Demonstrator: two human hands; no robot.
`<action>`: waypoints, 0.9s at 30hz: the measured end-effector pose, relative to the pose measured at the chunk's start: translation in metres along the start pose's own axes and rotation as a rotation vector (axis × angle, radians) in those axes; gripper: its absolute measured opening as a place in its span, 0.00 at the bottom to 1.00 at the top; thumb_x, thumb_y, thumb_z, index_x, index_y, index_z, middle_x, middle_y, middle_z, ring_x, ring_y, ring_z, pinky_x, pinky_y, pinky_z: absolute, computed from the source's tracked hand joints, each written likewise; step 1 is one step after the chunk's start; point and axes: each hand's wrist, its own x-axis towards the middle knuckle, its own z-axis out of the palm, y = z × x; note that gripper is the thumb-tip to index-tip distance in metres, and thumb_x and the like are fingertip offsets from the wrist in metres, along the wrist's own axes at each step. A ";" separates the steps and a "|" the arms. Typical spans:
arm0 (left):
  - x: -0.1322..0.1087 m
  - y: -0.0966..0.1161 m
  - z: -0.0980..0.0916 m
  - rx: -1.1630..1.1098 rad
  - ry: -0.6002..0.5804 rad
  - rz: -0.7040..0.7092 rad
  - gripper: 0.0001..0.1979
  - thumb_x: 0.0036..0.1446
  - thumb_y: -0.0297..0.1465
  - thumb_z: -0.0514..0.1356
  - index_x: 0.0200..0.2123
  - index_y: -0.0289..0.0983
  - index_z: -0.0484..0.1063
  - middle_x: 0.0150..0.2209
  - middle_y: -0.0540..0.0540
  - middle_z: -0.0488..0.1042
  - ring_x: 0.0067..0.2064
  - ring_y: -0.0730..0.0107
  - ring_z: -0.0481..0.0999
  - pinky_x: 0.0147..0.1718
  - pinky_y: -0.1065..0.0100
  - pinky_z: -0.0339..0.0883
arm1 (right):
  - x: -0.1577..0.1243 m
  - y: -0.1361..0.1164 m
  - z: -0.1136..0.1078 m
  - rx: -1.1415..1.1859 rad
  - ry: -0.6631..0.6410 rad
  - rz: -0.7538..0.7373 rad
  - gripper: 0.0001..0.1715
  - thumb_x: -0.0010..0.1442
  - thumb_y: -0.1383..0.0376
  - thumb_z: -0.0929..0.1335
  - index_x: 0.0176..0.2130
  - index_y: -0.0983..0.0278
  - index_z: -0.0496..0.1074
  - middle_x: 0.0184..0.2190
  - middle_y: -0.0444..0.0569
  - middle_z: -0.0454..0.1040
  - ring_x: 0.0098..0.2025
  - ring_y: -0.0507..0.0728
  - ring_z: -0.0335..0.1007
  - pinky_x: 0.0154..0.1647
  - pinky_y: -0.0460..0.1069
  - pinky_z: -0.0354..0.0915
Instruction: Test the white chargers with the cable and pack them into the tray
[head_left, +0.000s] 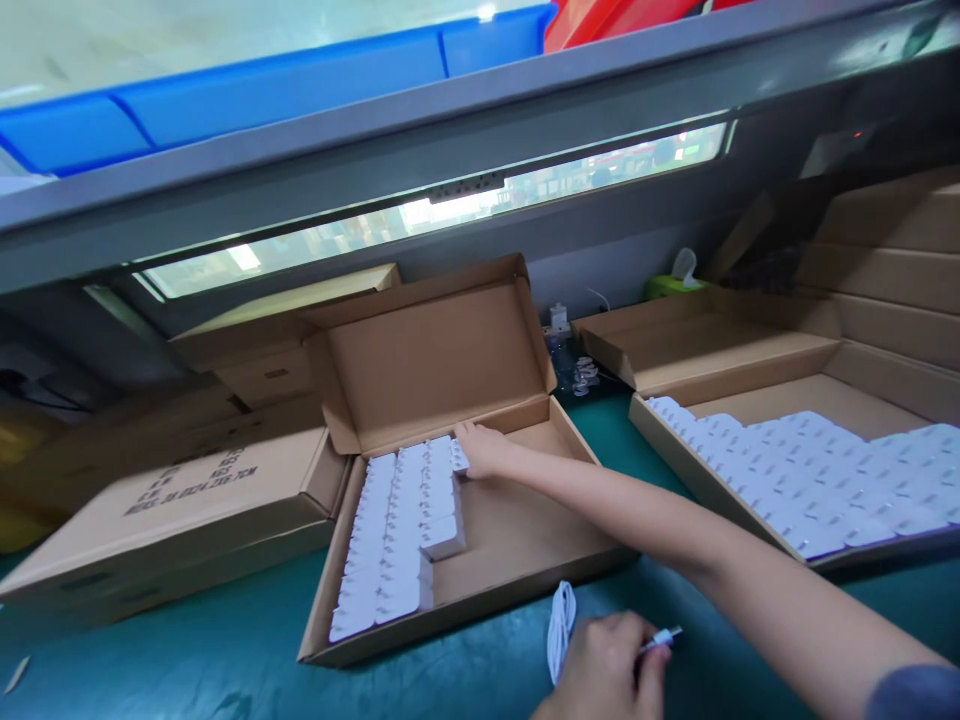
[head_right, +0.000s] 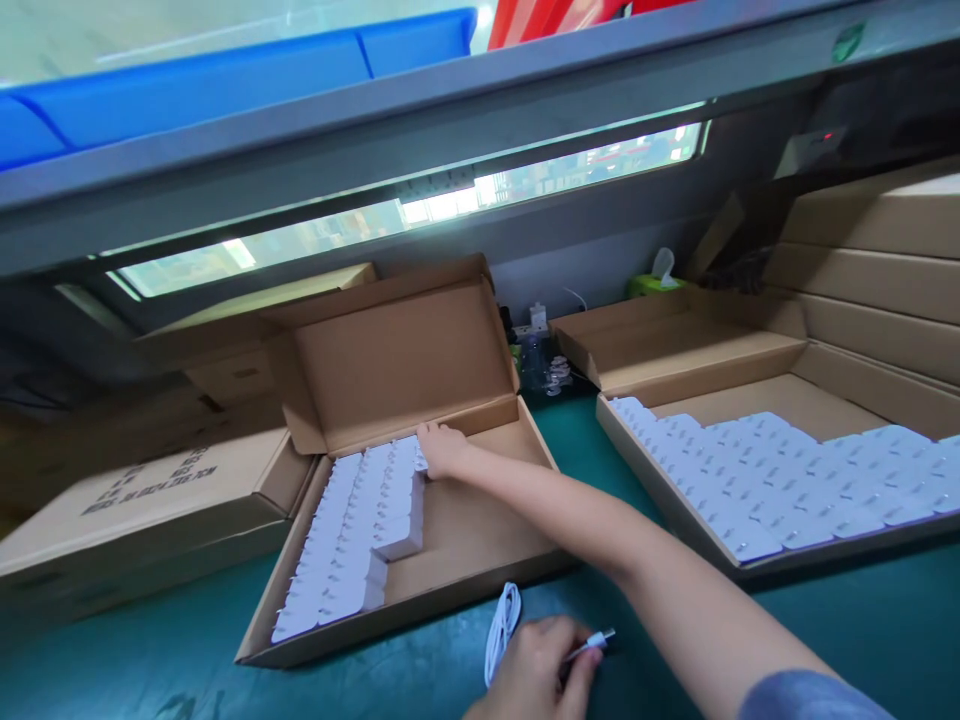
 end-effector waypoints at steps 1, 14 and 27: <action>0.000 0.002 -0.001 0.035 0.001 -0.007 0.07 0.55 0.32 0.52 0.33 0.40 0.70 0.30 0.46 0.74 0.32 0.64 0.73 0.31 0.68 0.65 | 0.001 0.000 -0.004 0.022 -0.005 -0.004 0.17 0.60 0.61 0.64 0.47 0.68 0.64 0.45 0.52 0.66 0.44 0.56 0.65 0.43 0.55 0.65; 0.008 -0.004 0.003 0.069 0.245 0.025 0.09 0.55 0.25 0.49 0.35 0.37 0.68 0.32 0.43 0.76 0.34 0.61 0.76 0.31 0.65 0.68 | -0.200 0.032 -0.040 0.817 0.117 -0.139 0.36 0.43 0.66 0.70 0.48 0.63 0.51 0.43 0.50 0.64 0.42 0.54 0.66 0.41 0.48 0.65; 0.012 0.004 -0.005 0.087 0.142 0.030 0.09 0.60 0.30 0.48 0.34 0.38 0.67 0.28 0.46 0.72 0.30 0.67 0.73 0.28 0.70 0.64 | -0.297 0.091 -0.016 0.343 -0.159 -0.061 0.43 0.45 0.69 0.66 0.59 0.66 0.51 0.55 0.57 0.56 0.58 0.62 0.51 0.58 0.56 0.51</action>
